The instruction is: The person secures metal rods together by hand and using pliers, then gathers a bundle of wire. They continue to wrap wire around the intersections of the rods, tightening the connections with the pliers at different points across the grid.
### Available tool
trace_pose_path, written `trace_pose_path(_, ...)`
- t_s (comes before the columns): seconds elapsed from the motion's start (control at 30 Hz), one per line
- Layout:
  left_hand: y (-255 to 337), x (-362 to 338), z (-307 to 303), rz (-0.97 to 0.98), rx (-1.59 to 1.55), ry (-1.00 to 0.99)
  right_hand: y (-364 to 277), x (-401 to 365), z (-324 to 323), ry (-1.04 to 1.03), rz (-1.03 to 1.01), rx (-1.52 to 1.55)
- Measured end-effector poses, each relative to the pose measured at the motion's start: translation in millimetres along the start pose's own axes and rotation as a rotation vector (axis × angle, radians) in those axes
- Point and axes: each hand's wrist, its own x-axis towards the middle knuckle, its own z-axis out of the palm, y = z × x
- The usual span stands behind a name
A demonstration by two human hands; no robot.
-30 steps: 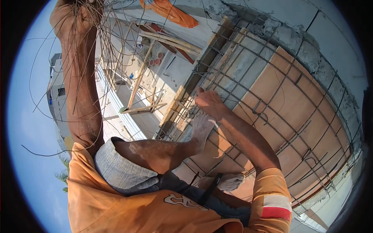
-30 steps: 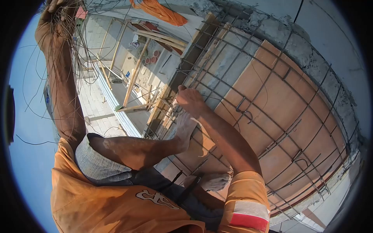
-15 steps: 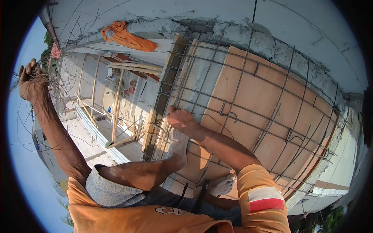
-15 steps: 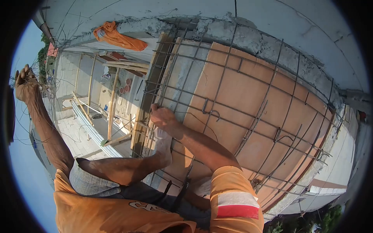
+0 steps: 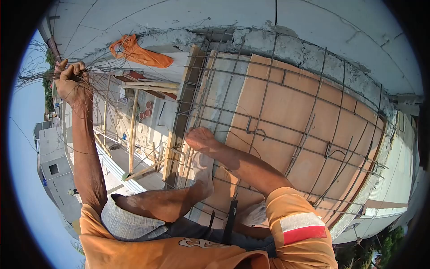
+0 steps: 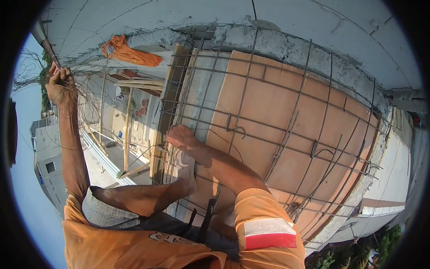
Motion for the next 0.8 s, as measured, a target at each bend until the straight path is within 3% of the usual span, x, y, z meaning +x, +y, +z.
trace_pose_path(0.03,7,8,-10,0.001,-0.001,0.001,2,-6,-6,0.166,0.038,-0.068)
trace_pose_path(0.07,13,26,-35,0.107,-0.005,0.022,5,-10,-16,0.188,0.057,-0.017)
trace_pose_path(0.13,23,68,-95,0.271,-0.076,-0.009,24,-9,-48,0.052,0.105,0.328)
trace_pose_path(0.17,18,105,-155,0.284,-0.113,-0.041,41,-2,-70,-0.008,0.111,0.554)
trace_pose_path(0.23,18,129,-209,0.24,-0.086,0.083,74,10,-113,-0.134,0.045,1.0)
trace_pose_path(0.27,21,137,-223,0.21,-0.095,0.105,49,9,-81,0.254,0.136,0.755)
trace_pose_path(0.33,36,137,-233,0.178,-0.126,0.13,53,25,-92,-0.062,0.092,0.514)
trace_pose_path(0.37,46,134,-226,0.158,-0.156,0.114,58,36,-100,-0.058,0.067,0.495)
trace_pose_path(0.43,67,125,-199,0.123,-0.235,0.055,66,50,-114,-0.588,0.095,0.625)
trace_pose_path(0.47,75,122,-182,0.101,-0.284,0.011,63,48,-100,-0.595,0.085,0.608)
trace_pose_path(0.53,72,116,-141,0.02,-0.392,-0.095,56,37,-75,-0.201,0.024,0.668)
trace_pose_path(0.63,35,83,-63,-0.193,-0.501,-0.285,75,45,-76,-0.118,0.042,0.438)
trace_pose_path(0.7,-12,28,2,-0.11,-0.477,-0.47,73,53,-72,-0.201,-0.006,0.444)
trace_pose_path(0.77,-27,-24,57,-0.204,-0.489,-0.307,71,62,-62,-0.341,-0.064,0.472)
trace_pose_path(0.8,-19,-20,66,-0.157,-0.512,-0.298,68,65,-59,-0.408,-0.097,0.482)
